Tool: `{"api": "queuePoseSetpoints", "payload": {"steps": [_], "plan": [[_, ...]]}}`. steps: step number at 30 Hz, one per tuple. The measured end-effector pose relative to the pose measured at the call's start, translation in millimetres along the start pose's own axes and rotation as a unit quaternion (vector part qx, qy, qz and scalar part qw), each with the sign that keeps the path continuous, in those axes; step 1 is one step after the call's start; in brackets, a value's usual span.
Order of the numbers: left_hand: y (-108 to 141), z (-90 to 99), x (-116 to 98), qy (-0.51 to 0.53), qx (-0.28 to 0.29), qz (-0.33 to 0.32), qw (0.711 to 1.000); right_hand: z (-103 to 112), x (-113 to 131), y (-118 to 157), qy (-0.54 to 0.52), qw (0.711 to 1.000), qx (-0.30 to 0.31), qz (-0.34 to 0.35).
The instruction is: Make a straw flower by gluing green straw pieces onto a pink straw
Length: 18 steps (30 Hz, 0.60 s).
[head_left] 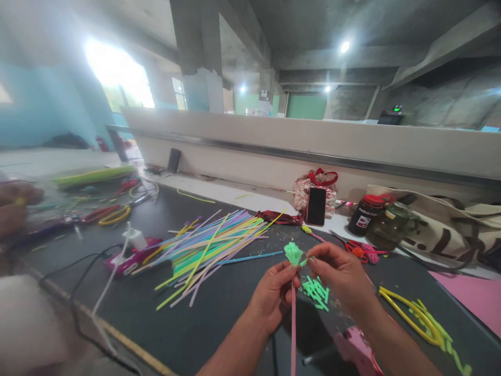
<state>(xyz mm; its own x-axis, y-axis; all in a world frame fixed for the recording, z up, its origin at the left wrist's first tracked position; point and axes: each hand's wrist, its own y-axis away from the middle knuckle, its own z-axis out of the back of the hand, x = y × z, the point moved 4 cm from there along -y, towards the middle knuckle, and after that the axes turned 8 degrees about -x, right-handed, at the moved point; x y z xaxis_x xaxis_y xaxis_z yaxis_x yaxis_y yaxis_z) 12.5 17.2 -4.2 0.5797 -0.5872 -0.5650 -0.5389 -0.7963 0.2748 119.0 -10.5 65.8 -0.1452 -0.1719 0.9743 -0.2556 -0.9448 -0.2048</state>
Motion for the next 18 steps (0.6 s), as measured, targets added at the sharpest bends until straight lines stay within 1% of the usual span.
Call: {"api": "queuePoseSetpoints", "payload": {"steps": [6,9,12,16,18], "plan": [[0.8,-1.1,-0.2,-0.008,0.001,-0.007,1.000,-4.3,2.6,2.9,0.084,0.996,0.009,0.036],[0.3,0.0,-0.2,-0.017,-0.003,-0.014,1.000,-3.9,1.9,3.0,0.115,0.992,0.004,0.054],[-0.3,0.9,0.0,-0.028,-0.003,-0.016,0.999,-2.5,1.2,2.3,0.131,0.989,-0.004,0.071],[0.2,0.6,-0.7,-0.035,-0.010,-0.021,0.999,-2.5,0.0,1.8,0.142,0.986,0.000,0.085],[0.8,0.0,-1.1,-0.043,-0.013,-0.024,0.999,-3.0,0.4,1.7,0.145,0.984,-0.005,0.103]]}}
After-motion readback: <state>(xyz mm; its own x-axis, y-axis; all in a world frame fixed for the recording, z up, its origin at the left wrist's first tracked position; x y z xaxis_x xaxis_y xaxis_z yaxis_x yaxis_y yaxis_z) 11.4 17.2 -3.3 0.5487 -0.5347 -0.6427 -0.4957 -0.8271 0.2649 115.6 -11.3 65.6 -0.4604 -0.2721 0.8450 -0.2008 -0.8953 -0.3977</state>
